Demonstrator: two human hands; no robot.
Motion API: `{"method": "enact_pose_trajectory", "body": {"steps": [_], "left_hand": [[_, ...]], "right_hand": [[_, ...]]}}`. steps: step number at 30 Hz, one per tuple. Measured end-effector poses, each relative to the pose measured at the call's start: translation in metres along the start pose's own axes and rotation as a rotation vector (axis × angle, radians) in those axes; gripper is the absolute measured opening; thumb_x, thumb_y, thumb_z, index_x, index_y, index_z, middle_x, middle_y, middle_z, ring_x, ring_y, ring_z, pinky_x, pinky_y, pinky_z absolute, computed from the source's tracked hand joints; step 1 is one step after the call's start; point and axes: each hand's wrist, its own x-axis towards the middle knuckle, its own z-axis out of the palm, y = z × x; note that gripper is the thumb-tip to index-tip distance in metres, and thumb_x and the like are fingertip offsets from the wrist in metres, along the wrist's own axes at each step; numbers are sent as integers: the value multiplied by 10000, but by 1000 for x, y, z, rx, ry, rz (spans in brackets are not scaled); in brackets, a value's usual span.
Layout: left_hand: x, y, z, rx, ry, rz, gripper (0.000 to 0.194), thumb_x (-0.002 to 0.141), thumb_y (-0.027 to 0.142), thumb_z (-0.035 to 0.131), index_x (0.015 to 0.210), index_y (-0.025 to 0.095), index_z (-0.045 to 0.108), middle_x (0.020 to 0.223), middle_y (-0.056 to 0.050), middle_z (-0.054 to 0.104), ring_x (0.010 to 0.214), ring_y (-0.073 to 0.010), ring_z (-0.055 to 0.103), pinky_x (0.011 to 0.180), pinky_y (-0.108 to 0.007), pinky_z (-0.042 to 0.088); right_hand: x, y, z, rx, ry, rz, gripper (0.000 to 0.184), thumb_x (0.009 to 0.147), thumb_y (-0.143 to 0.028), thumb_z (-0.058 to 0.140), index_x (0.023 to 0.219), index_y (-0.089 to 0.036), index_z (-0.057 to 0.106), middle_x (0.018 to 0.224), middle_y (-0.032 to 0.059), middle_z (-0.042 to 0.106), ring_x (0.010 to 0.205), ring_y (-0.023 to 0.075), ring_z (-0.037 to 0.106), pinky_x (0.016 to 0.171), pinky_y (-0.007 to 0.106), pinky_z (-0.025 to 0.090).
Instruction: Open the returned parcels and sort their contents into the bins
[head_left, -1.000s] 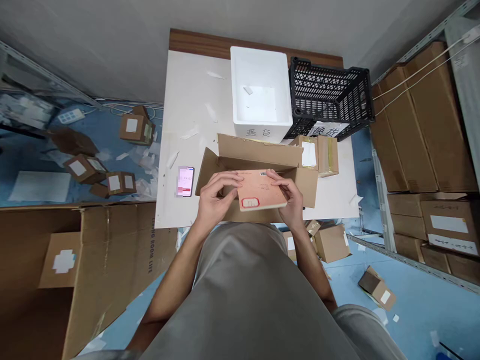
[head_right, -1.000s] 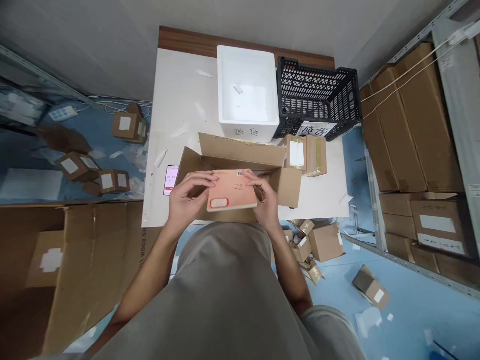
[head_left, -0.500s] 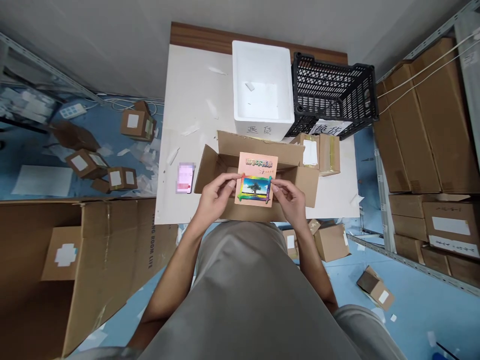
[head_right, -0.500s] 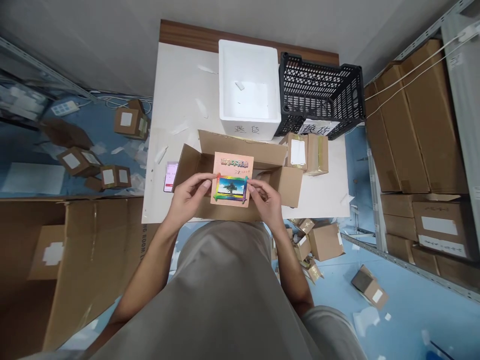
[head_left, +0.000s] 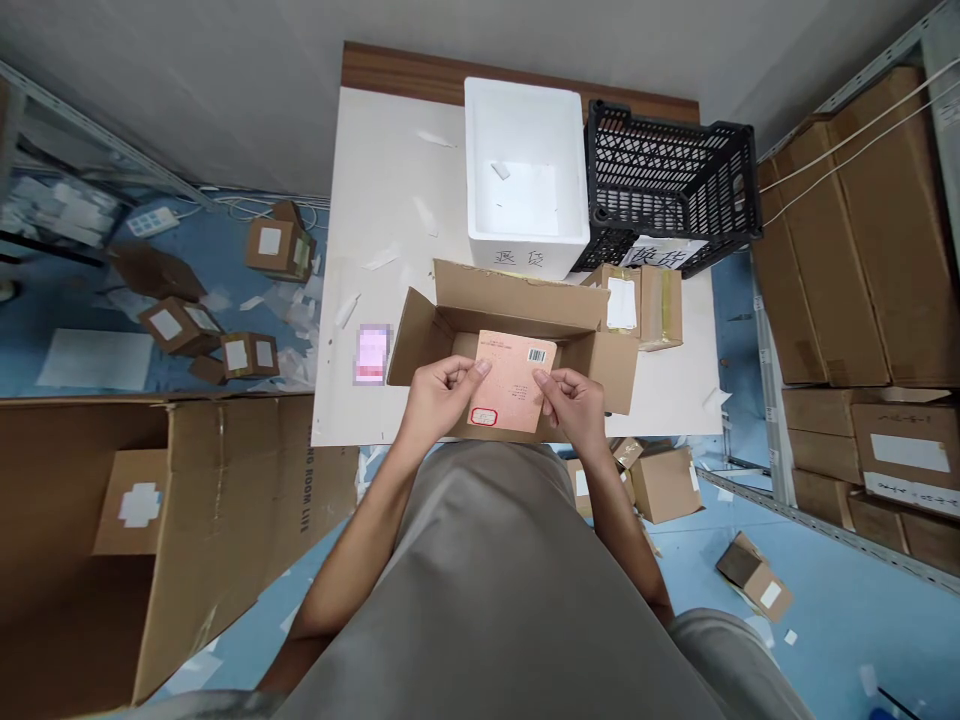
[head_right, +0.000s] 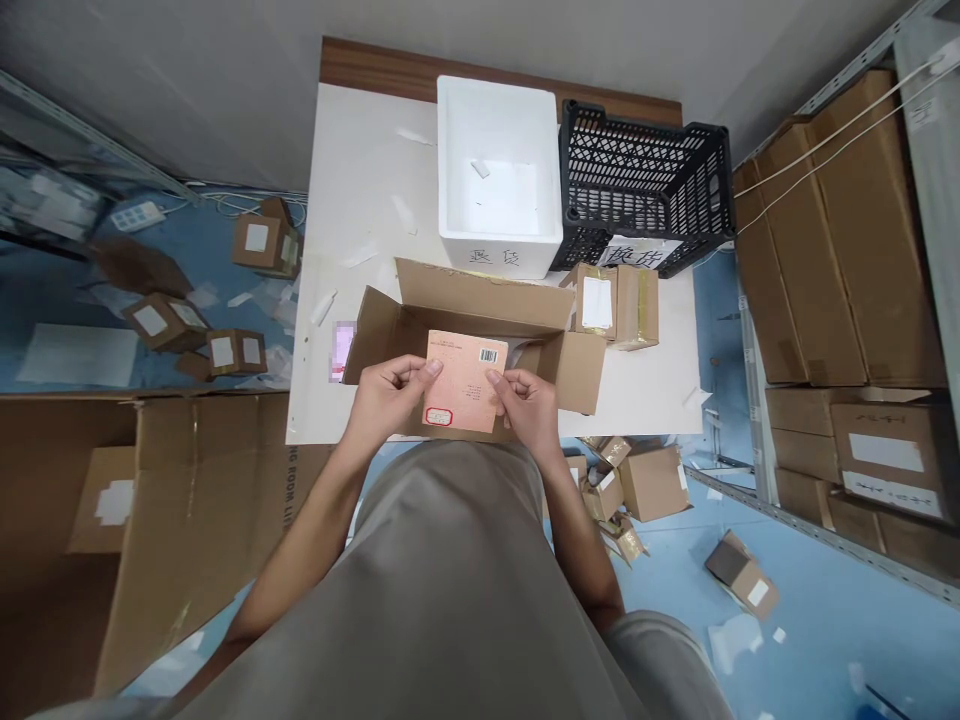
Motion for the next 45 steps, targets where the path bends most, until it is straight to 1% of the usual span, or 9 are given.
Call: {"method": "enact_pose_trajectory", "body": {"steps": [9,14,17,21,24,29,35,41,45], "left_hand": [[-13,-6,-3,69,-98,-20,812,1043,873,525,612,212,715,587,-42,673,507,-148,533,547,-270,420],[15,36,-9,44,-9,107,785,1069,867,531,839,186,847,571,-25,668,458,-146,557,535,-278,484],[40,84,-16,1,77,287,657,1034,787,707,1293,201,850,982,-82,859,750,-199,777,747,-308,650],[54,119,-32,39,245,500,639,1051,686,755,1537,272,731,1553,-127,749,1371,-307,757,1128,-427,648],[51,93,-50,110,321,502,558,1078,637,723,1504,277,742,1660,-117,676,1540,-323,649,1271,-485,565],[29,-22,-85,177,347,123,765,944,719,822,1500,204,723,1643,-201,680,1555,-385,632,1343,-568,483],[-7,-131,-108,-139,325,-330,898,1020,906,539,1463,142,705,1595,-272,702,1549,-390,651,1312,-570,509],[7,-128,-101,-214,144,-280,931,1036,923,503,1558,172,677,1665,-255,656,1602,-381,601,1343,-578,467],[16,-102,-92,-109,-6,-188,916,887,800,843,1577,221,678,1729,-227,603,1624,-418,567,1316,-562,511]], "right_hand": [[-12,20,-8,73,-7,-18,610,855,-828,869,826,-229,760,628,13,738,506,159,649,481,267,519],[17,-23,-9,48,78,-258,561,947,-747,829,1140,-221,858,896,71,857,776,228,804,668,327,687],[43,-65,-7,58,81,-439,692,1031,-713,734,1573,-285,719,1423,116,833,1002,252,852,718,332,724],[59,-84,-7,31,80,-501,804,1064,-673,711,1776,-361,505,1774,114,592,1143,250,845,776,315,734],[55,-54,-17,-41,123,-441,729,1059,-653,724,1678,-279,630,1718,160,644,1226,279,828,932,385,737],[35,37,-74,-313,453,-326,741,964,-716,760,1464,-168,772,1600,222,717,1525,362,651,1340,587,492],[9,131,-134,-92,696,81,994,837,-894,633,1445,-111,714,1403,268,785,1329,368,759,1140,572,627],[5,136,-109,144,471,85,861,888,-888,657,1338,-161,764,1359,187,825,1314,308,768,1069,458,670],[-6,106,-88,115,409,34,864,959,-930,591,1385,-199,769,1441,174,806,1369,321,760,1090,481,679]]}}
